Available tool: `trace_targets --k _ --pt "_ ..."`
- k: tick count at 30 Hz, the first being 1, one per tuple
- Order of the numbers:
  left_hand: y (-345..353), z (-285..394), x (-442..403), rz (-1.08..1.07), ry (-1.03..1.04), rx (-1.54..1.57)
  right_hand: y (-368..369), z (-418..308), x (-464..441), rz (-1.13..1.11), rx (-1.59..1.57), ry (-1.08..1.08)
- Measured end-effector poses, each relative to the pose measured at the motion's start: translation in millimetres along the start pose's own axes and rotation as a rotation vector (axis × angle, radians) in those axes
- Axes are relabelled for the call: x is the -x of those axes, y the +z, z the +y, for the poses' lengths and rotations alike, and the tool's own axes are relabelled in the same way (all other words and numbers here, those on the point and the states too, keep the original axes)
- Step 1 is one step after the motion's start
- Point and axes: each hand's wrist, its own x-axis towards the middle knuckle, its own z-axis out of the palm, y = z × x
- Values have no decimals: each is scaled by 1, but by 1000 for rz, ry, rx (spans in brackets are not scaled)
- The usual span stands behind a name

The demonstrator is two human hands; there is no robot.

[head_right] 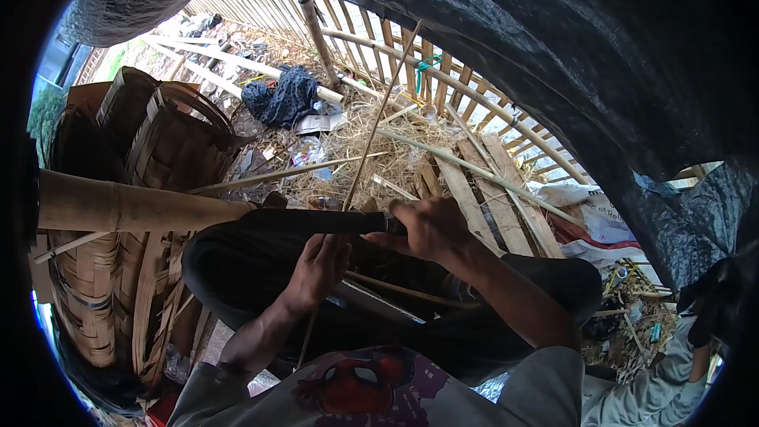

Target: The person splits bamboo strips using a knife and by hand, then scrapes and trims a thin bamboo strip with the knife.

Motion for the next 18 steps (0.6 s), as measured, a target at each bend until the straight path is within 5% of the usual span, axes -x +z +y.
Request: trace_targets --k 4,9,18 --pt "4 -2 1 7 -3 156 1 6 1 -3 20 6" --pt "1 13 3 -1 121 -240 5 20 3 -39 78 38" --pt "4 17 1 23 192 -392 8 35 6 -93 102 35"
